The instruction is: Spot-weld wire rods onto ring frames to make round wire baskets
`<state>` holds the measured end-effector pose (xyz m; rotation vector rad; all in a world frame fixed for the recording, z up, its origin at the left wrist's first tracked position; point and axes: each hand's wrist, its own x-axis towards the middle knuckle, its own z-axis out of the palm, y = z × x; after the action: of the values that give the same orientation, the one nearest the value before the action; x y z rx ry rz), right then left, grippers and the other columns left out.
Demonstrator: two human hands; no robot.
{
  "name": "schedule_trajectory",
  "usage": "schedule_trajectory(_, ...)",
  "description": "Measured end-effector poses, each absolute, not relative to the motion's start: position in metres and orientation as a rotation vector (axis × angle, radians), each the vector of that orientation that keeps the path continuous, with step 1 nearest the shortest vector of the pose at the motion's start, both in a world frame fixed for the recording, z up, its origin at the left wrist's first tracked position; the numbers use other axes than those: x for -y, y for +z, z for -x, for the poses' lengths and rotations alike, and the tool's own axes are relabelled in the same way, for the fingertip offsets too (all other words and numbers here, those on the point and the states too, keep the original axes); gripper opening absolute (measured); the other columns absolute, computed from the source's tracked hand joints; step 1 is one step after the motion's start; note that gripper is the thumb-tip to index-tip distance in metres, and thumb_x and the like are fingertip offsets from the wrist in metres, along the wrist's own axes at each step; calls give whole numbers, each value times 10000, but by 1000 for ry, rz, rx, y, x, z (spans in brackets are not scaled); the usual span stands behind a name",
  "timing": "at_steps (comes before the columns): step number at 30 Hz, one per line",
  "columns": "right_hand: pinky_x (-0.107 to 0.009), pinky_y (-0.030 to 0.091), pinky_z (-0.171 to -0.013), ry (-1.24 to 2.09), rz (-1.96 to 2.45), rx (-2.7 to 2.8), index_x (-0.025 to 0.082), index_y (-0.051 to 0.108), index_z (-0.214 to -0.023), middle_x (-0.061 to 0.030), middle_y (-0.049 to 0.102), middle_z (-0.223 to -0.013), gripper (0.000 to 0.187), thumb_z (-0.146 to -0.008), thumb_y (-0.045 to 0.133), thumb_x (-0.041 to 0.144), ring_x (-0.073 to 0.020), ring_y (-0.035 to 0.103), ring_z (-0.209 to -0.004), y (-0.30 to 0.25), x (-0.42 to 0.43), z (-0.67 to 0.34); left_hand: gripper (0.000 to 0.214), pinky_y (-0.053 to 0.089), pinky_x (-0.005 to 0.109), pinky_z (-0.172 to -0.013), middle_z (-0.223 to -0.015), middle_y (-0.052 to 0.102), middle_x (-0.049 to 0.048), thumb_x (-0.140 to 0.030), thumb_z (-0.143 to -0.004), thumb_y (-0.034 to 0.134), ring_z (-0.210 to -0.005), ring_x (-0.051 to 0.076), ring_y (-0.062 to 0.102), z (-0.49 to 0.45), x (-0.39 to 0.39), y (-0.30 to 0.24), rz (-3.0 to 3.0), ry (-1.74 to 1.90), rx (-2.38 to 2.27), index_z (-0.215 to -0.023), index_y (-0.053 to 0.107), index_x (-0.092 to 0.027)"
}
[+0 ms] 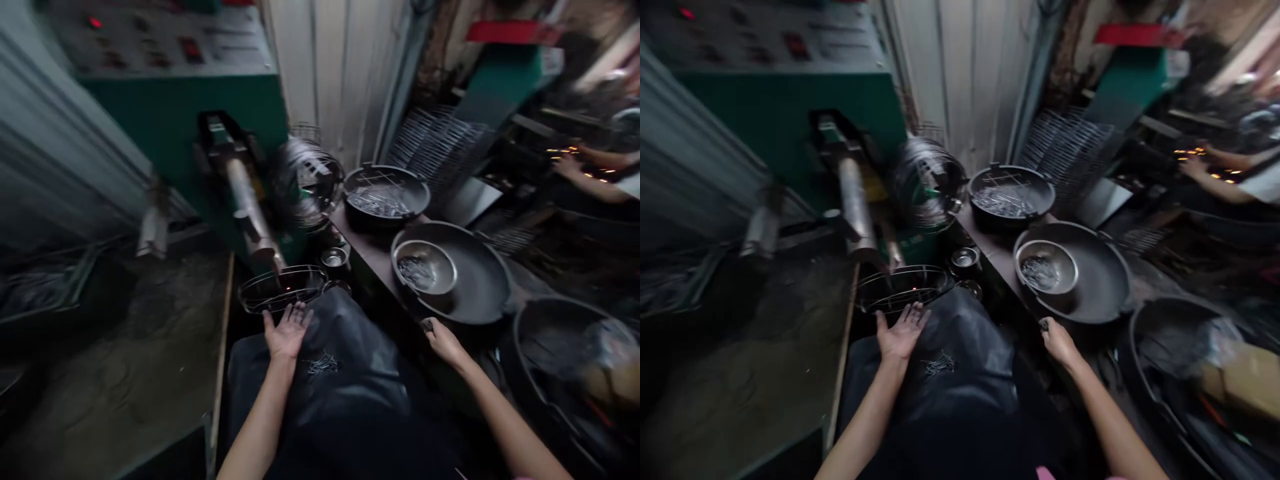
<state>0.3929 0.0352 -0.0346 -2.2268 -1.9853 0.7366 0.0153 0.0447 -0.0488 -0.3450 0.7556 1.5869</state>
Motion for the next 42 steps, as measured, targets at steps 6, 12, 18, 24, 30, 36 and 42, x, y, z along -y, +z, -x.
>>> schedule_trajectory(6, -383, 430, -743, 255, 2726, 2121, 115, 602, -1026, -194, 647, -984, 288, -794, 431, 123, -306, 599, -945, -60, -20, -445, 345, 514, 452, -786, -907, 588, 108, -432, -828, 454, -834, 203, 610, -38, -52, -52, 344, 1447, -889, -981, 513, -128)
schedule_trajectory(12, -512, 460, -713, 60, 2509, 2250, 269, 666, -808, -186, 661, -855, 167, -664, 582, 254, -375, 617, -864, -88, -28, -465, 182, 453, 468, -872, -918, 581, 74, -321, -811, 467, -855, 176, 596, -34, -56, -44, 302, 1671, -924, -905, 540, -183)
schedule_trajectory(18, -455, 493, -823, 455, 1628, 2256, 298, 626, -972, -100, 656, -987, 290, -771, 443, 398, -293, 612, -932, -58, -74, -363, 264, 351, 503, -954, -1055, 524, 71, -423, -774, 500, -1088, 208, 514, -34, -68, -51, 342, 1663, -1041, -953, 540, -233)
schedule_trajectory(24, -403, 446, -907, 543, 1098, 2150, 227, 578, -1105, -95, 600, -1083, 361, -800, 491, 399, -245, 550, -1031, 12, -155, -205, 260, 429, 437, -865, -952, 542, 74, -449, -726, 544, -927, 218, 581, -33, -87, -57, 362, 1654, -951, -842, 526, -217)
schedule_trajectory(30, -400, 440, -907, 693, 1031, 2079, 227, 593, -1079, -88, 606, -1084, 350, -781, 519, 395, -241, 562, -1025, 10, -150, -189, 135, 457, 439, -811, -674, 545, 5, -310, -695, 537, -678, 168, 592, 4, -78, -65, 239, 1699, -847, -704, 471, -193)
schedule_trajectory(36, -383, 446, -909, 981, 1161, 1997, 212, 618, -1020, -87, 639, -1052, 347, -765, 543, 435, -240, 585, -1009, -6, -114, -228, 188, 476, 382, -769, -644, 549, -14, -329, -650, 614, -639, 141, 574, 50, -36, -56, 44, 1709, -975, -715, 520, -179)
schedule_trajectory(42, -368, 464, -883, 1181, 1165, 1929, 188, 616, -1039, -98, 657, -1042, 423, -745, 559, 486, -245, 602, -988, -6, -92, -215, 390, 446, 241, -582, -671, 555, -3, -509, -612, 666, -590, 115, 524, 61, 2, -6, -264, 1609, -1407, -785, 576, -172)
